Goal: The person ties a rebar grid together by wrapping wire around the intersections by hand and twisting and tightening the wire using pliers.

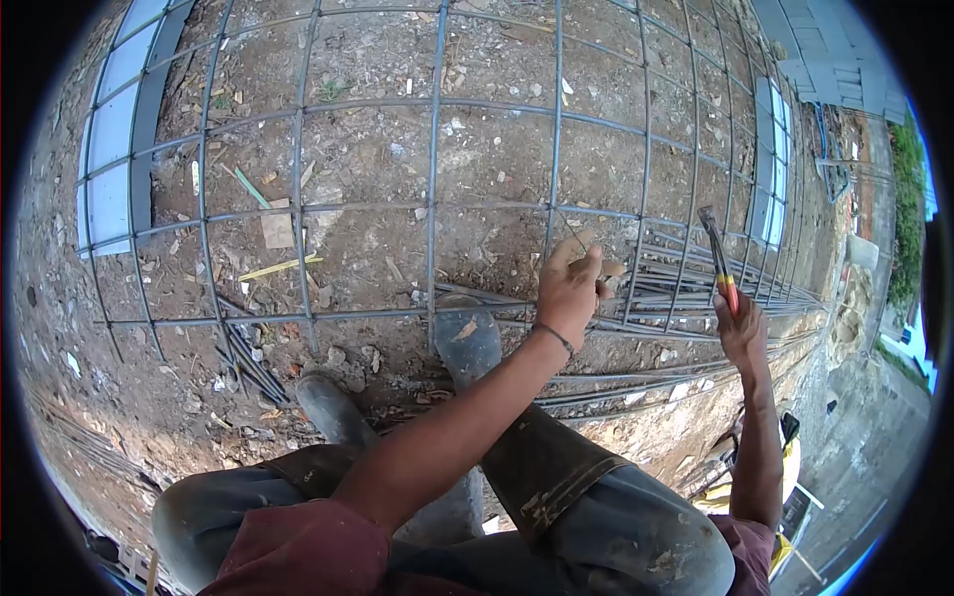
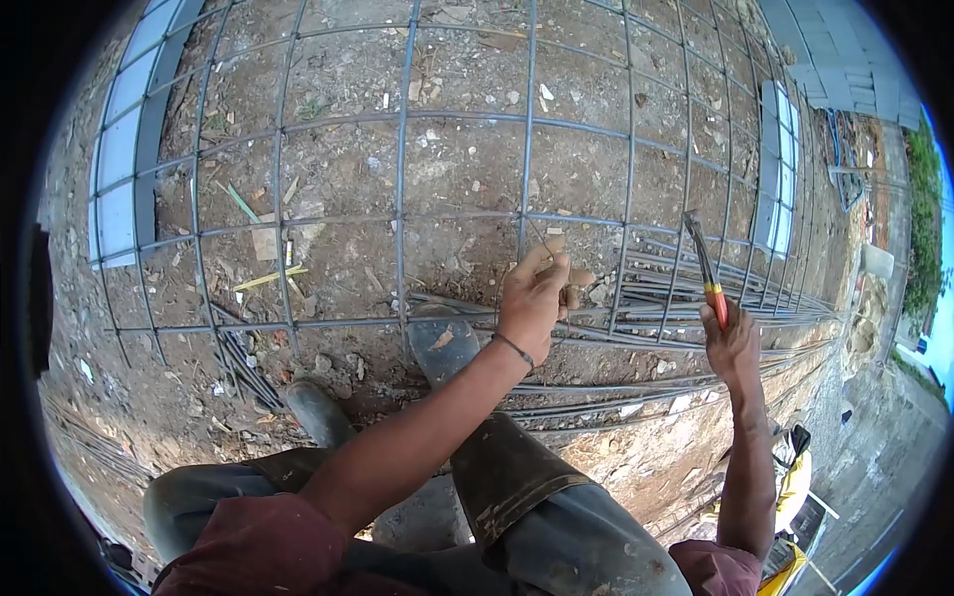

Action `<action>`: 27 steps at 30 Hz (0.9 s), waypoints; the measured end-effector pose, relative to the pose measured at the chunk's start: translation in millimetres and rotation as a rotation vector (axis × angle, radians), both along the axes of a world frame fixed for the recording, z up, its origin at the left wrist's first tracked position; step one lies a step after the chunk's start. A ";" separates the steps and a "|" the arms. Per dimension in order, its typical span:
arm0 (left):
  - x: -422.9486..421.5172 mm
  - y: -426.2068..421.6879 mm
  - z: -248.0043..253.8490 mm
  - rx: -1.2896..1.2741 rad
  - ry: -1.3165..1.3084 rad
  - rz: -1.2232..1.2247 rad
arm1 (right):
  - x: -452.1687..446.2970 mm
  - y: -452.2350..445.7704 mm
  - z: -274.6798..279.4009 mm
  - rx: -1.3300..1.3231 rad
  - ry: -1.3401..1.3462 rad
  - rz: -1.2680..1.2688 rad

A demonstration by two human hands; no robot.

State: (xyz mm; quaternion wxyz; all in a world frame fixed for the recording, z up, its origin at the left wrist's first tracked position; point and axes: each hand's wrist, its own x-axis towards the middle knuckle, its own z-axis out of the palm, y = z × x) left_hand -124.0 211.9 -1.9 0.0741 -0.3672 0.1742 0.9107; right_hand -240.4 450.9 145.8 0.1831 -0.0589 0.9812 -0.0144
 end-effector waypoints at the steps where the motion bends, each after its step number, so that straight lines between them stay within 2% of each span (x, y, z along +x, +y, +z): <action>1: -2.3 7.8 -3.2 -0.086 0.052 0.041 | -2.1 -17.2 10.0 0.000 0.136 0.394; 2: -5.3 9.0 -2.5 -0.167 0.096 0.087 | -8.1 -34.2 13.9 0.009 0.127 0.414; 4: -5.4 19.8 -3.5 -0.144 0.043 0.061 | -19.7 -71.3 15.8 0.020 0.055 0.585; 5: -5.7 26.8 -4.8 -0.259 0.064 0.064 | -23.3 -98.0 16.7 0.153 -0.063 0.540; 6: -6.1 31.9 -5.3 -0.376 0.085 0.066 | -24.6 -114.9 7.1 0.169 -0.082 0.561; 9: -6.0 38.1 0.1 -0.463 0.097 0.041 | -34.0 -128.9 -17.2 0.315 -0.068 0.842; 10: -5.3 41.4 -1.6 -0.545 0.108 0.026 | -35.5 -133.2 -19.5 0.316 -0.068 0.842; 13: -10.1 48.6 -6.4 -0.525 0.123 0.016 | -36.4 -144.5 -26.7 0.154 -0.157 0.822; 17: -7.6 52.3 -6.3 -0.420 0.153 -0.011 | -41.8 -140.6 -36.4 0.087 -0.176 0.876; 19: -6.8 52.0 -8.2 -0.427 0.152 -0.015 | -41.0 -147.0 -34.4 0.133 -0.238 0.886; 23: -8.4 52.4 -9.1 -0.477 0.144 -0.023 | -38.0 -166.0 -25.7 0.158 -0.181 0.912; 25: -8.6 50.6 -7.1 -0.473 0.143 -0.022 | -33.2 -182.2 -14.7 0.367 -0.208 0.797; 27: -8.1 48.3 -5.6 -0.469 0.141 -0.025 | -31.3 -177.4 -11.6 0.385 -0.141 0.897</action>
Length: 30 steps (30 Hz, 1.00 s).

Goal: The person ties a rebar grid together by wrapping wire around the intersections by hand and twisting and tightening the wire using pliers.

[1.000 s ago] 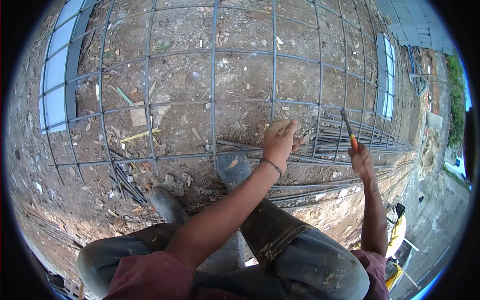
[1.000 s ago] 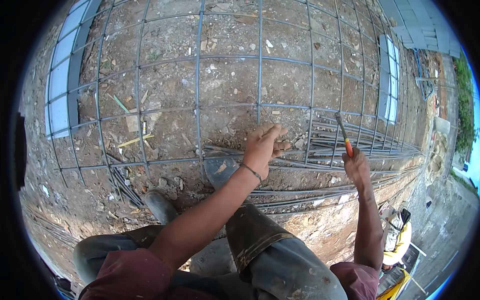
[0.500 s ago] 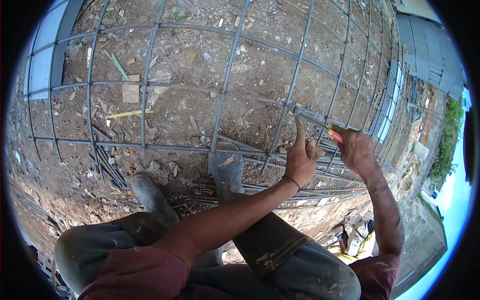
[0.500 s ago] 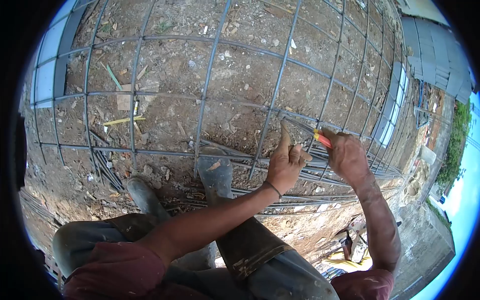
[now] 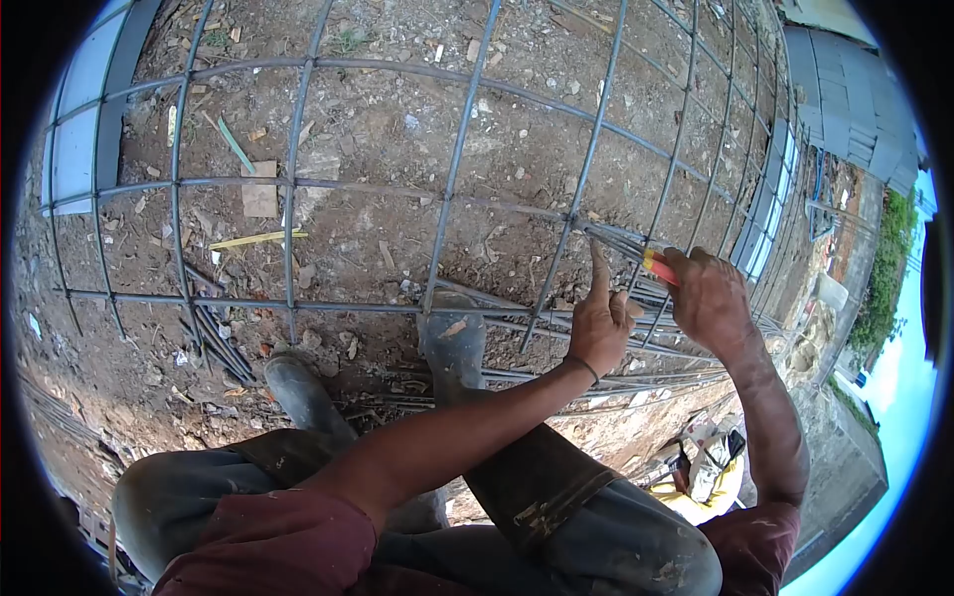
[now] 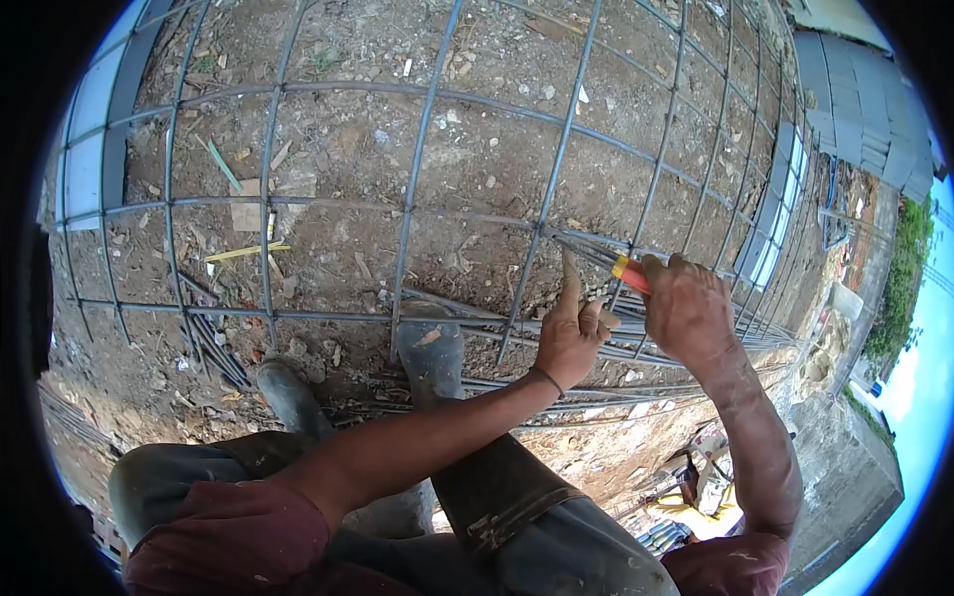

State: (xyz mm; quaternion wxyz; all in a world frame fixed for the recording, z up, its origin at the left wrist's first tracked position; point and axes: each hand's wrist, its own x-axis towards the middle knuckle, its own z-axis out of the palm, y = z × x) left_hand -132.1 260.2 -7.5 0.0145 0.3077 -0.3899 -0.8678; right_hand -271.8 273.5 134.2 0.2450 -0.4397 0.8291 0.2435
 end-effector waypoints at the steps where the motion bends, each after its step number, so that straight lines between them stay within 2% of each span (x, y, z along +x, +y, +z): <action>1: 0.1 0.8 -0.6 -0.001 -0.005 -0.004 | 2.0 -3.0 2.1 -0.014 0.045 0.110; 3: 1.8 3.0 -1.6 0.000 -0.010 -0.012 | 7.5 -15.7 7.1 0.049 0.107 0.158; 5: 3.3 4.2 -2.6 -0.135 -0.004 0.003 | 8.2 -27.9 10.8 0.111 0.171 0.205; 7: 3.5 2.6 0.2 -0.086 -0.012 -0.009 | 3.3 -33.7 10.6 0.139 0.174 0.256; 8: 2.8 -0.9 2.2 -0.040 -0.021 -0.017 | -3.9 -24.2 6.6 0.045 0.208 0.407; 9: 2.2 -4.7 3.7 -0.041 -0.020 -0.018 | -9.7 -24.7 7.1 0.045 0.210 0.406; 11: 3.0 -10.1 6.3 -0.030 -0.052 -0.050 | -19.8 -34.4 8.9 0.273 -0.061 0.168; 12: 5.9 -11.9 9.2 -0.027 -0.053 -0.047 | -22.5 -43.2 9.1 0.277 -0.061 0.171; 14: 11.0 -19.5 16.6 -0.125 -0.036 -0.077 | -22.0 -62.5 9.4 0.538 -0.374 -0.475; 15: 14.6 -22.6 23.0 -0.128 -0.031 -0.075 | -16.2 -54.8 8.7 0.535 -0.369 -0.473; 17: 25.5 -30.1 42.9 -0.535 -0.091 -0.154 | 6.4 -15.8 -3.2 0.222 -0.636 -1.132; 18: 31.5 -65.7 72.1 -0.259 -0.072 -0.339 | 14.1 4.8 -15.5 0.220 -0.635 -1.126; 19: 35.6 -63.3 78.5 -0.260 -0.071 -0.337 | 22.5 28.5 -29.8 0.074 -0.691 -1.004; 20: 42.4 -55.7 87.3 -0.501 -0.002 -0.248 | 30.7 45.0 -37.5 -0.071 -0.741 -0.878; 21: 45.9 -51.6 93.9 -0.746 0.072 -0.153 | 39.6 50.1 -40.5 -0.079 -0.737 -0.872; 22: 47.6 -55.0 105.4 -0.618 0.167 -0.138 | 53.2 52.4 -42.6 -0.387 -0.659 -0.696; 23: 49.4 -58.0 113.0 -0.619 0.169 -0.139 | 66.3 54.0 -44.9 -0.680 -0.570 -0.508; 24: 50.1 -61.6 118.3 -0.613 0.301 -0.115 | 73.7 57.3 -49.0 -0.962 -0.470 -0.302; 25: 51.5 -65.3 125.0 -0.603 0.430 -0.090 | 78.5 66.4 -55.1 -0.962 -0.471 -0.299; 27: 57.0 -82.1 134.9 -0.551 0.434 -0.035 | 84.3 89.1 -74.1 -1.027 -0.554 -0.538; 29: 60.1 -108.6 127.6 -0.552 0.474 0.179 | 85.1 102.9 -84.2 -1.085 -0.631 -0.783; 30: 58.7 -127.3 120.5 -0.646 0.385 0.304 | 76.9 56.7 -52.9 -0.642 -0.600 -1.016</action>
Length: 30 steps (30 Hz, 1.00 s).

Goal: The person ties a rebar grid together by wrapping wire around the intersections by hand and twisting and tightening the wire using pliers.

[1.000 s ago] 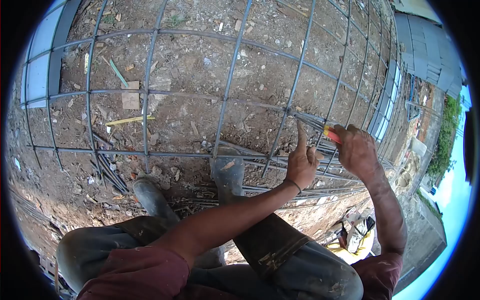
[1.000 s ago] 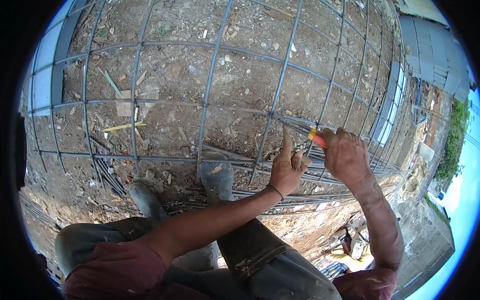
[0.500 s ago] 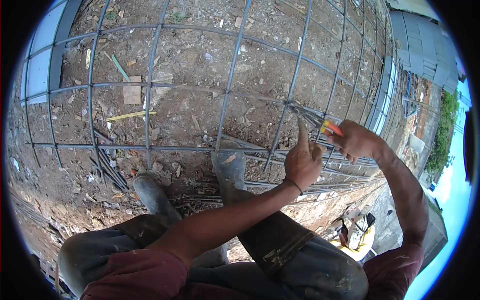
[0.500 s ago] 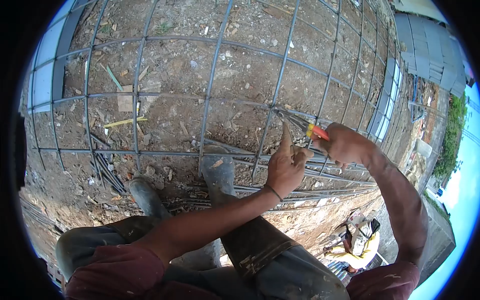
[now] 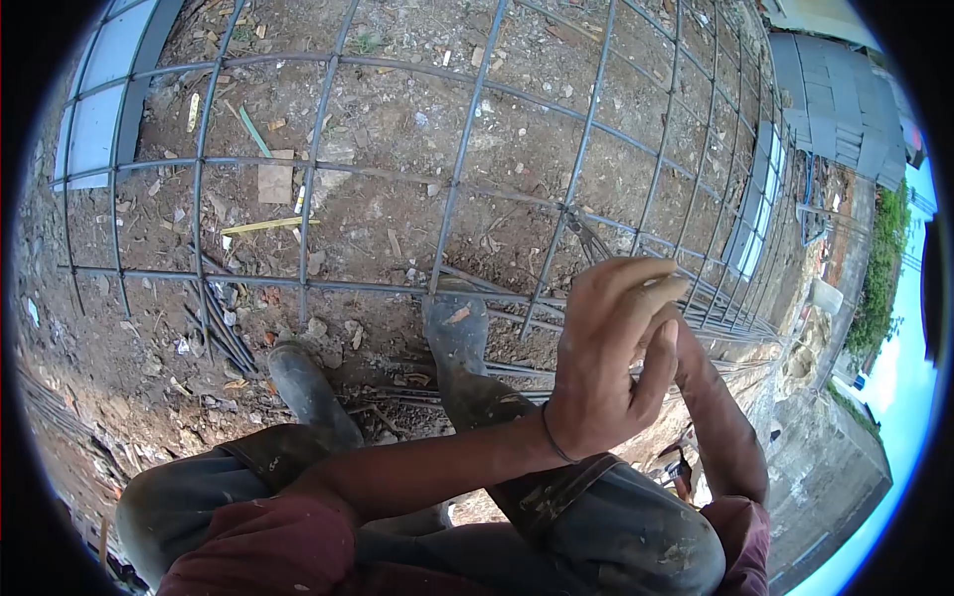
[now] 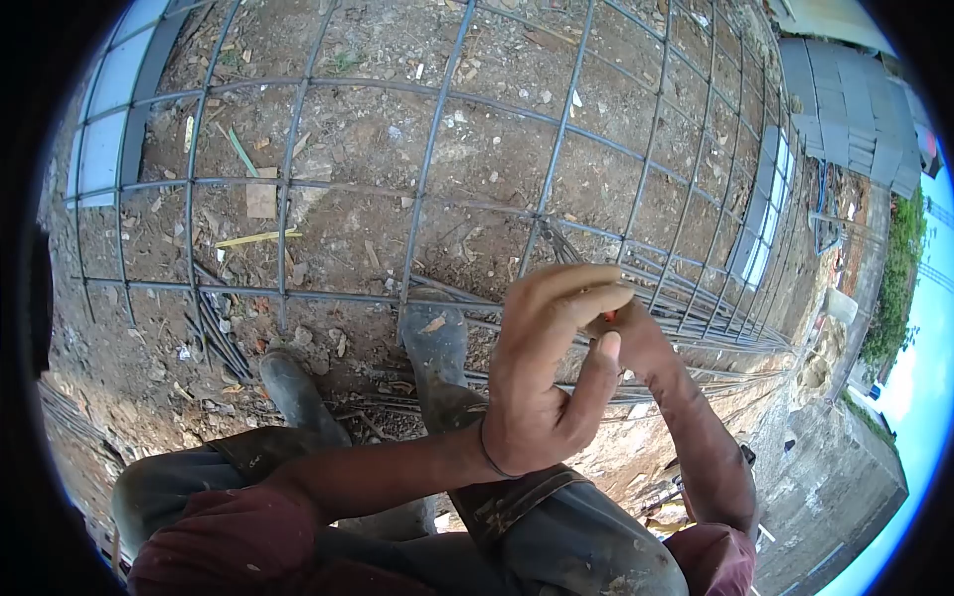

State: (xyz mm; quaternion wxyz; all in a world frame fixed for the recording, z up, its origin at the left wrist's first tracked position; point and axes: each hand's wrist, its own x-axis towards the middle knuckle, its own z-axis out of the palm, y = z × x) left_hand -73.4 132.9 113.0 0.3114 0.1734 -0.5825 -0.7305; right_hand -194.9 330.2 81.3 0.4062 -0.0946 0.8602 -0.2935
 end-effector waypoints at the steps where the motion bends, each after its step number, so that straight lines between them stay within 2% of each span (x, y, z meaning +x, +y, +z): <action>1: -2.8 -9.4 -19.4 -0.059 -0.073 0.158 | -8.2 -46.1 31.5 0.409 -0.217 -0.036; 2: -9.9 -15.5 -51.5 -0.041 -0.099 0.313 | -10.6 -42.8 30.5 0.400 -0.213 -0.042; 3: -8.1 -23.4 -70.6 0.055 -0.285 0.305 | -14.3 -36.8 27.4 0.396 -0.291 -0.053; 4: -11.6 -32.0 -98.5 0.183 -0.292 0.273 | -19.2 -32.9 24.9 0.389 -0.368 -0.062; 6: -4.1 -55.3 -124.0 0.466 -0.341 0.057 | -28.2 -29.4 28.2 0.359 -0.442 -0.119; 7: -2.4 -69.4 -127.4 0.457 -0.340 0.049 | -33.6 -29.0 30.8 0.337 -0.513 -0.176; 8: 1.7 -80.6 -126.5 0.479 -0.473 -0.296 | -39.5 -31.2 37.5 0.249 -0.630 -0.287; 9: 5.1 -87.9 -127.6 0.495 -0.601 -0.646 | -44.7 -30.1 38.5 0.250 -0.638 -0.306; 10: 2.3 -93.7 -131.8 0.789 -0.535 -0.755 | -53.3 -30.9 39.6 0.256 -0.723 -0.335; 11: -1.2 -83.5 -137.3 0.782 -0.529 -0.761 | -60.3 -32.8 40.8 0.255 -0.800 -0.355; 13: -10.8 -39.6 -155.7 1.022 -0.383 -0.717 | -62.0 -35.5 40.4 0.230 -0.811 -0.348; 15: -30.8 7.7 -147.8 1.495 -0.253 -0.675 | -59.2 -40.4 42.2 0.318 -0.755 -0.270; 17: -57.5 46.8 -131.0 1.697 -0.173 -0.423 | -58.1 -41.8 43.0 0.334 -0.752 -0.267; 18: -71.4 57.6 -129.4 1.698 -0.169 -0.420 | -59.5 -43.2 44.2 0.344 -0.742 -0.263; 20: -97.2 64.3 -130.4 1.865 -0.233 -0.153 | -61.9 -46.8 47.2 0.358 -0.741 -0.255; 23: -110.9 58.1 -121.9 1.808 -0.339 -0.133 | -62.6 -51.3 49.4 0.360 -0.749 -0.247; 25: -110.8 60.3 -130.4 1.866 -0.257 -0.124 | -64.1 -51.3 50.0 0.356 -0.750 -0.243; 27: -107.6 67.3 -136.3 1.972 -0.012 -0.231 | -66.5 -49.8 49.4 0.357 -0.746 -0.209; 29: -105.2 73.3 -139.6 2.005 -0.033 -0.232 | -68.8 -53.4 51.1 0.379 -0.735 -0.184; 30: -105.0 82.1 -150.6 1.980 0.103 -0.274 | -69.3 -56.3 52.8 0.416 -0.688 -0.092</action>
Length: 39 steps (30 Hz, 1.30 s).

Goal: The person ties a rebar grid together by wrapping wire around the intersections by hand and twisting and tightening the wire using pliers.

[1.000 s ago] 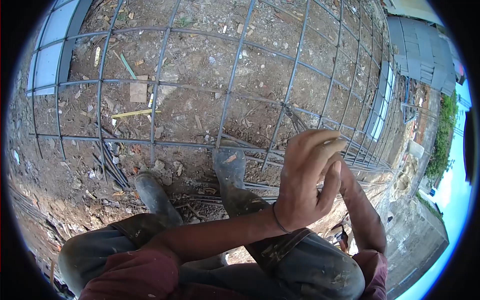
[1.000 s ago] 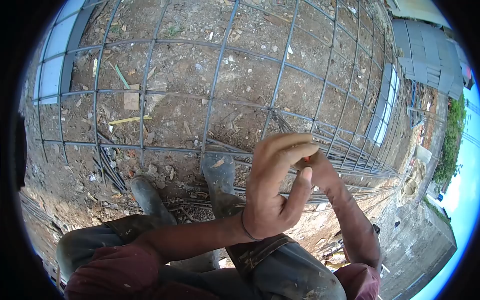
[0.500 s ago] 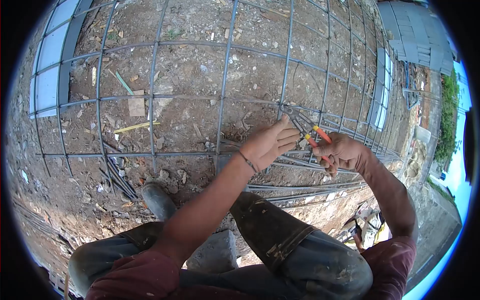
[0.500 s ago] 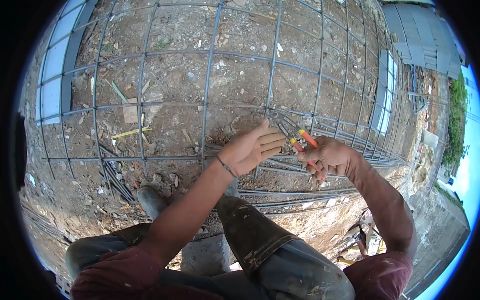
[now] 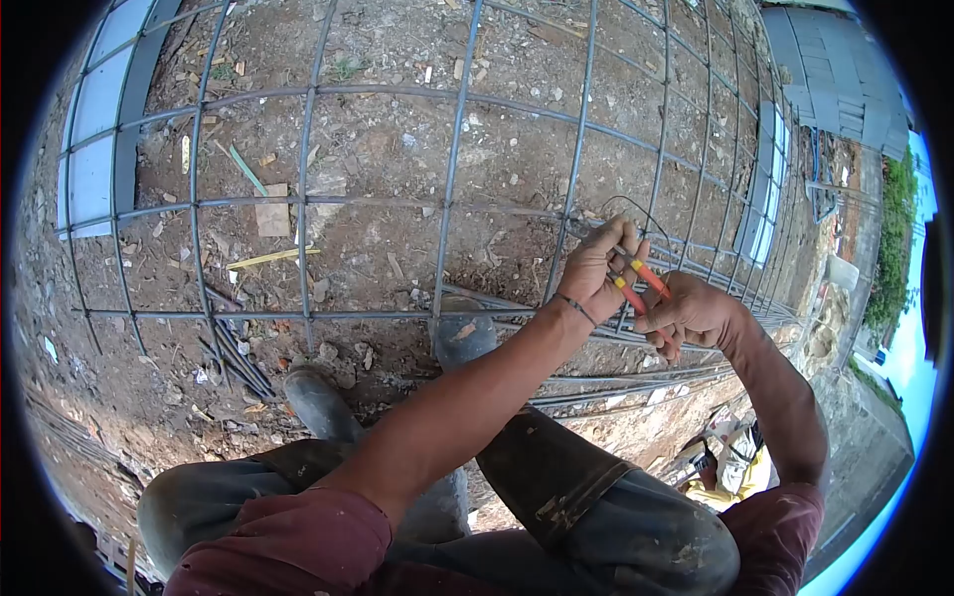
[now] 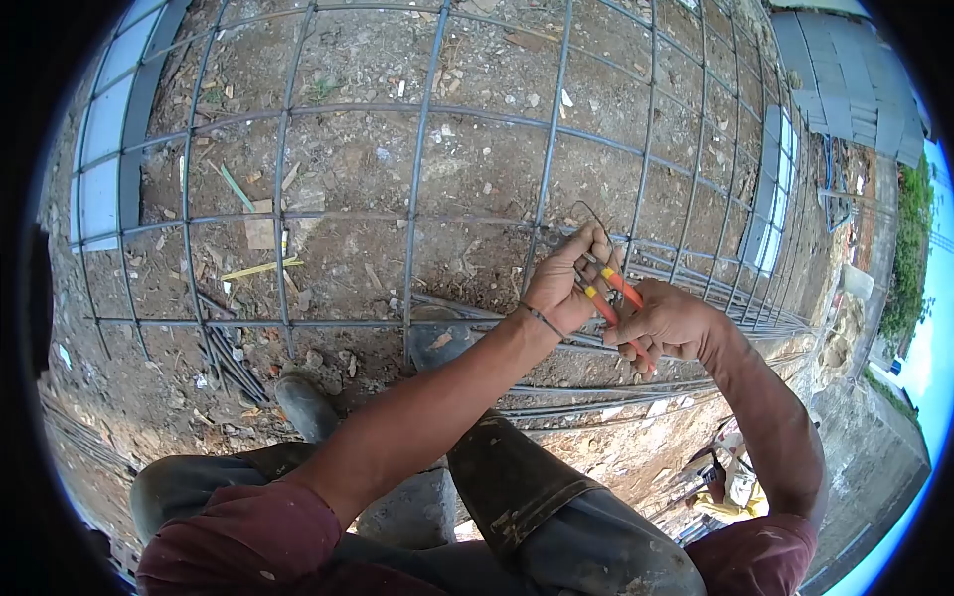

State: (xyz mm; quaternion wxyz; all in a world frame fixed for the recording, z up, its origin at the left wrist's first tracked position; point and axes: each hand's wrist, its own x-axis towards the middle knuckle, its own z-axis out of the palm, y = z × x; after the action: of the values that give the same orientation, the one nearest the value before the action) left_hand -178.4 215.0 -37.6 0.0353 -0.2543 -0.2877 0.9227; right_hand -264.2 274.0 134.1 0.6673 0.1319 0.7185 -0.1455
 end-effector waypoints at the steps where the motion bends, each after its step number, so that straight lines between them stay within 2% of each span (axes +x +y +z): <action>1: -0.7 -1.6 2.6 -0.009 0.094 0.079 | -1.1 -1.4 1.3 0.003 0.027 0.105; 2: -2.5 -1.2 8.5 -0.005 0.093 0.080 | 0.1 1.4 3.0 0.007 0.026 0.105; 4: -7.3 -5.0 23.8 -0.113 -0.127 -0.017 | 9.5 10.4 7.8 -0.222 0.665 1.129; 5: -12.8 -2.5 23.4 -0.112 -0.127 -0.015 | 20.0 5.4 6.6 -0.222 0.664 1.131; 7: -26.7 1.4 23.7 0.028 -0.192 0.093 | 44.8 -6.1 1.2 -0.130 1.495 1.688; 8: -26.2 2.9 22.2 0.056 -0.198 0.086 | 49.1 0.7 -0.1 0.007 1.386 1.741; 9: -24.2 3.3 19.7 0.055 -0.201 0.088 | 46.6 5.4 -3.4 0.003 1.385 1.742; 11: -20.0 7.8 14.3 0.011 -0.067 0.135 | 41.5 3.9 -5.8 0.039 1.110 1.605; 12: -14.0 14.7 14.0 0.018 -0.076 0.128 | 31.7 2.4 -1.2 0.042 1.097 1.602; 14: -5.2 -9.4 41.7 0.076 -0.025 -0.036 | -2.5 -37.6 18.6 0.103 0.424 1.024; 15: -6.4 -6.1 39.6 0.075 -0.025 -0.034 | -13.1 -36.9 16.2 0.102 0.424 1.027; 17: -17.5 6.3 36.6 0.079 -0.131 -0.025 | -32.9 -32.3 16.9 0.128 0.122 0.332; 19: -30.7 11.6 33.7 0.076 -0.196 0.049 | -25.1 -40.4 19.7 0.102 0.139 0.391; 21: -31.0 15.2 28.4 0.226 -0.134 -0.027 | -17.3 -51.3 31.2 0.080 0.205 0.646; 22: -31.5 9.0 38.4 0.123 -0.184 -0.004 | -8.2 -43.9 32.9 -0.094 0.471 1.217; 23: -33.9 7.8 38.7 0.123 -0.188 -0.007 | 7.3 -36.8 30.2 -0.095 0.468 1.213; 25: -43.6 3.0 39.7 0.224 -0.197 0.074 | 39.9 -33.8 19.8 -0.007 1.259 1.809; 26: -43.5 -2.7 46.5 0.206 -0.233 0.078 | 47.0 -37.0 17.4 0.035 1.373 1.910; 29: -39.3 8.7 37.2 0.213 -0.201 0.105 | 37.0 -15.5 13.0 -0.045 1.219 2.024; 33: -25.9 4.1 39.2 0.242 -0.209 0.097 | 23.7 -18.1 17.2 -0.027 1.096 1.973; 35: -20.5 -11.9 41.9 0.195 -0.173 0.010 | -7.1 -29.8 23.1 -0.150 0.594 1.260; 36: -19.2 10.9 16.8 0.134 0.106 0.182 | -26.6 -34.2 20.7 -0.047 0.384 0.830; 37: -22.1 7.2 24.5 0.129 0.115 0.187 | -28.7 -34.9 23.2 -0.051 0.393 0.835; 39: -29.0 3.1 38.7 0.087 -0.220 0.002 | -28.3 -30.6 25.3 -0.092 0.532 0.993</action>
State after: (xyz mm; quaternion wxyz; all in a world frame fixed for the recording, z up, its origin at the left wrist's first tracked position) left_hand -207.3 218.1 1.1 0.0134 -0.3517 -0.3299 0.8759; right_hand -292.4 243.3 159.5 0.4565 -0.2925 0.8307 0.1264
